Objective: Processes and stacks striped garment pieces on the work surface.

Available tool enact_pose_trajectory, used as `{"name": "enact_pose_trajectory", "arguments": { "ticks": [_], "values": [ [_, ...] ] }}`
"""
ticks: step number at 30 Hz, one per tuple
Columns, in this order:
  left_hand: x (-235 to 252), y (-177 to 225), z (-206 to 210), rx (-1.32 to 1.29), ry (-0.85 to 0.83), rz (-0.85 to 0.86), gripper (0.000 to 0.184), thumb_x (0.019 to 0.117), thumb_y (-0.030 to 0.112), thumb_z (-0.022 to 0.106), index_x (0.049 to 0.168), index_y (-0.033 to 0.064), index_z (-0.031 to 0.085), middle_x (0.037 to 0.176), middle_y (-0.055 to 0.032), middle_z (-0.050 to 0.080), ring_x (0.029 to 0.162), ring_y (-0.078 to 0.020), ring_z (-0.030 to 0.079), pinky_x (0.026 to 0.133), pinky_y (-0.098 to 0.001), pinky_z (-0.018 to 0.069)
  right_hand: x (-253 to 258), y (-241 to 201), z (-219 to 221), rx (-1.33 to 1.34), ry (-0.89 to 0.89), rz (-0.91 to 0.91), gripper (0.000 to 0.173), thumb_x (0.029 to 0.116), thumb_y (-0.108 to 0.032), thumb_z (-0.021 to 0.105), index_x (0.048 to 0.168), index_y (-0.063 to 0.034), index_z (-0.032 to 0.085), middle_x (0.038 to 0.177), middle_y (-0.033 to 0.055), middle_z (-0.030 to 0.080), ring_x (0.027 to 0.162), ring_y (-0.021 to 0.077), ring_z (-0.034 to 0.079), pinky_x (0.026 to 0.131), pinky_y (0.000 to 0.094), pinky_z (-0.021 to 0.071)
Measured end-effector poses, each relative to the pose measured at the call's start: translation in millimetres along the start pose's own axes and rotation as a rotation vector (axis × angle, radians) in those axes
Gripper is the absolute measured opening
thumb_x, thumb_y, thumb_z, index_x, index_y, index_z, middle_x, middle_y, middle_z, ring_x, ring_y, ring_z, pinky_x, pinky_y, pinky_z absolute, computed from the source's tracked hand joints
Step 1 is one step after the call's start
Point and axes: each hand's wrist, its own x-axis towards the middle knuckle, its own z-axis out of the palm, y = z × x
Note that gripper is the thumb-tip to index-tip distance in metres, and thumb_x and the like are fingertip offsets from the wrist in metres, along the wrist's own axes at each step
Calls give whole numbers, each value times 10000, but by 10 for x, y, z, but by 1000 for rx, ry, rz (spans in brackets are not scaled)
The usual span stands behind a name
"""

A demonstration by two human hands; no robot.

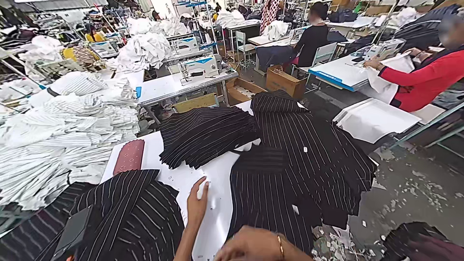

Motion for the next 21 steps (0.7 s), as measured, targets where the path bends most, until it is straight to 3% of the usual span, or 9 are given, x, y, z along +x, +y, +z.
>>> {"name": "enact_pose_trajectory", "arguments": {
  "ticks": [2,5,7,9,11,13,15,18,21],
  "values": [
    [-4,202,243,32,-66,167,363,1004,158,584,1277,-72,650,1332,-239,648,1296,-389,590,1123,-552,431,-69,-4,-233,-45,69,163,339,1064,-196,554,1323,-2,656,1182,185,732,1071,286,718,1002,466,532],
    [-112,447,674,156,-449,233,381,1002,206,605,1325,11,656,1438,-175,594,1374,-347,530,1165,-547,386,-233,55,-426,-73,123,335,370,1070,-246,549,1347,-18,639,1210,178,719,1090,271,706,1018,442,522],
    [-229,490,918,316,-670,207,512,999,291,617,1459,71,559,1587,-153,441,1489,-331,385,1227,-555,258,-322,170,-476,-145,136,494,408,1071,-296,543,1386,-48,613,1238,162,706,1131,280,685,1047,472,494],
    [-358,406,1023,489,-769,152,685,1004,390,584,1602,148,353,1701,-95,222,1580,-283,169,1258,-581,76,-419,355,-509,-220,196,647,433,1069,-328,533,1407,-67,600,1277,150,694,1195,291,657,1082,506,461],
    [-516,166,988,618,-642,200,718,1021,567,450,1622,196,316,1706,-62,216,1581,-279,170,1252,-599,76,-544,544,-558,-212,290,764,451,1070,-331,532,1431,-64,578,1310,147,676,1226,279,642,1100,481,455],
    [-672,-92,813,636,-432,261,731,1005,608,432,1581,159,411,1659,-100,337,1531,-339,312,1209,-653,191,-670,702,-577,-147,391,817,457,1064,-319,551,1433,-51,571,1315,148,674,1207,258,657,1079,441,485],
    [-795,-253,598,655,-291,253,744,985,606,442,1550,121,459,1618,-136,405,1487,-374,389,1173,-680,242,-720,806,-575,-90,465,810,432,1061,-288,558,1409,-34,588,1309,156,677,1188,247,670,1062,412,500],
    [-943,-157,435,687,-219,113,735,965,600,463,1516,116,508,1595,-120,444,1483,-355,401,1184,-638,247,-595,981,-515,-34,598,726,381,1057,-243,564,1361,-22,629,1285,154,692,1164,225,682,1050,373,510],
    [-952,60,474,616,-146,-30,610,955,497,566,1398,81,619,1493,-176,547,1431,-410,450,1139,-679,255,-232,1165,-542,-165,797,682,417,1053,-227,553,1391,14,593,1273,204,675,1162,298,665,1057,419,496]
  ]
}}
